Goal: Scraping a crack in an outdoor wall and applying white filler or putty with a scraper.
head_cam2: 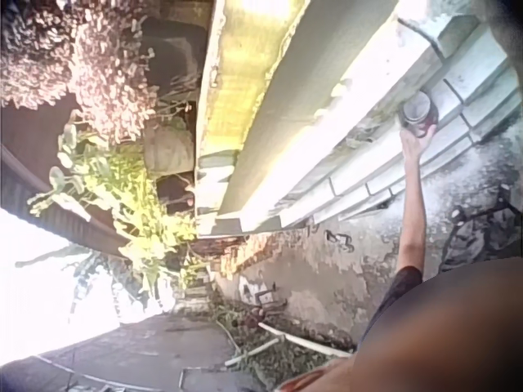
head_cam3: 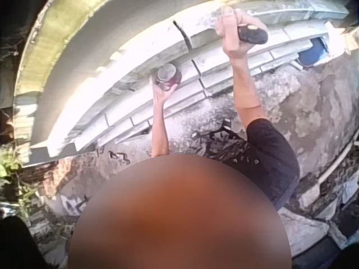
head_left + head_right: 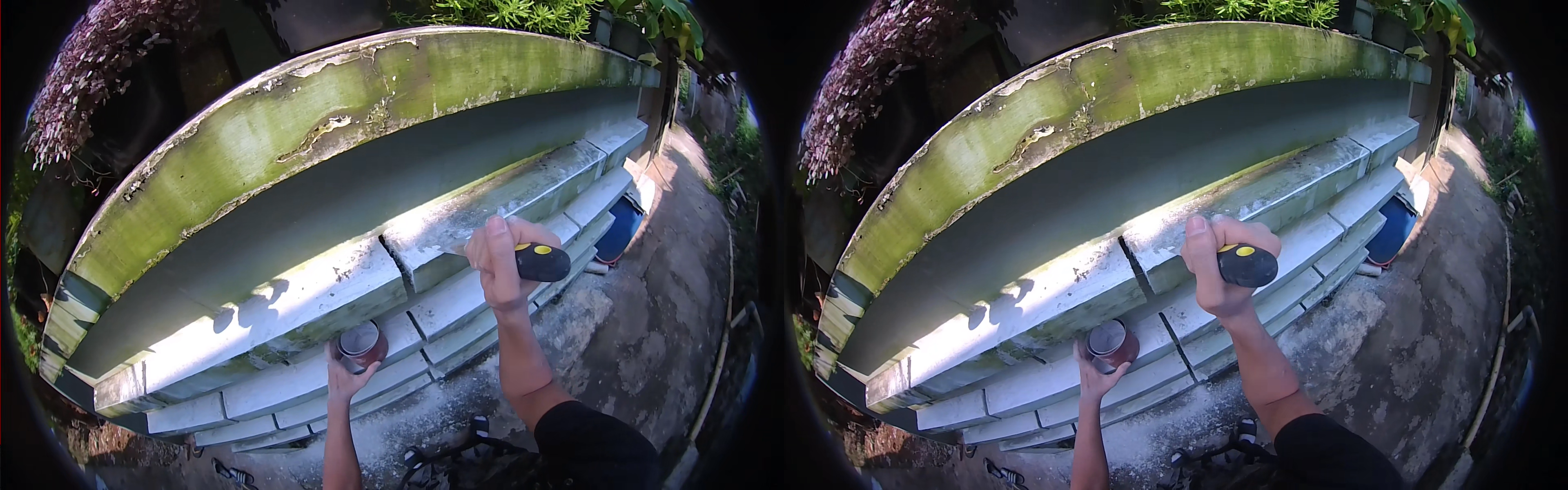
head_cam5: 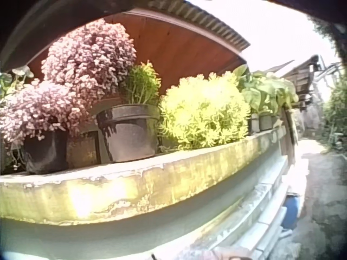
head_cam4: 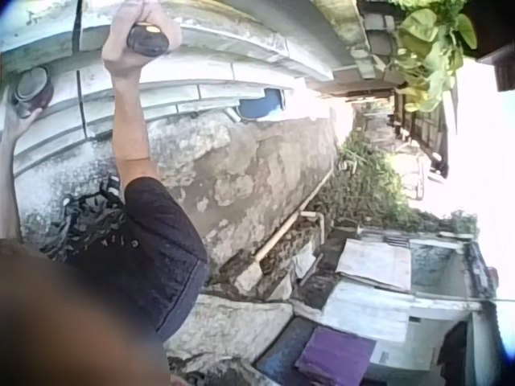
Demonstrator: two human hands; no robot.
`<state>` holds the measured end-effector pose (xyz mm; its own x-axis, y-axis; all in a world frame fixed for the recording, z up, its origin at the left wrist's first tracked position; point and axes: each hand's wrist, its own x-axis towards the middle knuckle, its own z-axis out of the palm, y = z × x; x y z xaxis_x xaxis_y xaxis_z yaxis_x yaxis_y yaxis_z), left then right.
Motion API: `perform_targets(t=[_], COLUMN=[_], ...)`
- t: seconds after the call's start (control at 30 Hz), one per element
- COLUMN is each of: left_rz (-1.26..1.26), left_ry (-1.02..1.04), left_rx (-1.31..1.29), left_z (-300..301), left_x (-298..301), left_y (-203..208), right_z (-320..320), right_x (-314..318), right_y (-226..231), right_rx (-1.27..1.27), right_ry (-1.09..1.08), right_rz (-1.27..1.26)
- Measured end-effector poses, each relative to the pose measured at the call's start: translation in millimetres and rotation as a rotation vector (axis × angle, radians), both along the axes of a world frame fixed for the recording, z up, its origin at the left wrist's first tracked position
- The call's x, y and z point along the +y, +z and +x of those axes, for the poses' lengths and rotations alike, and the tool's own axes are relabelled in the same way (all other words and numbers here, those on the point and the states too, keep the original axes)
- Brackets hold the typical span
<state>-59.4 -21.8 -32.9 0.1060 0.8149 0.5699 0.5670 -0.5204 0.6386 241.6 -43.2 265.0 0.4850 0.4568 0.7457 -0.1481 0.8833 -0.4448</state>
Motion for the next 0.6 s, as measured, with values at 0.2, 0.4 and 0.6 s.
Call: perform_targets(t=[0.2, 0.4, 0.6], left_rz=[-0.040, -0.147, -0.151], left_ry=[0.038, 0.078, 0.084], left_rx=[0.017, -0.059, -0.109], left_z=[-2, 1, 5], left_x=[-2, 0, -3], left_y=[-7, 0, 5], right_z=[14, 11, 16], right_x=[6, 14, 24], right_y=[12, 3, 2], right_rx=[-0.015, -0.146, -0.105], right_ry=[0.184, 0.061, 0.094], right_rz=[0.005, -0.012, -0.037])
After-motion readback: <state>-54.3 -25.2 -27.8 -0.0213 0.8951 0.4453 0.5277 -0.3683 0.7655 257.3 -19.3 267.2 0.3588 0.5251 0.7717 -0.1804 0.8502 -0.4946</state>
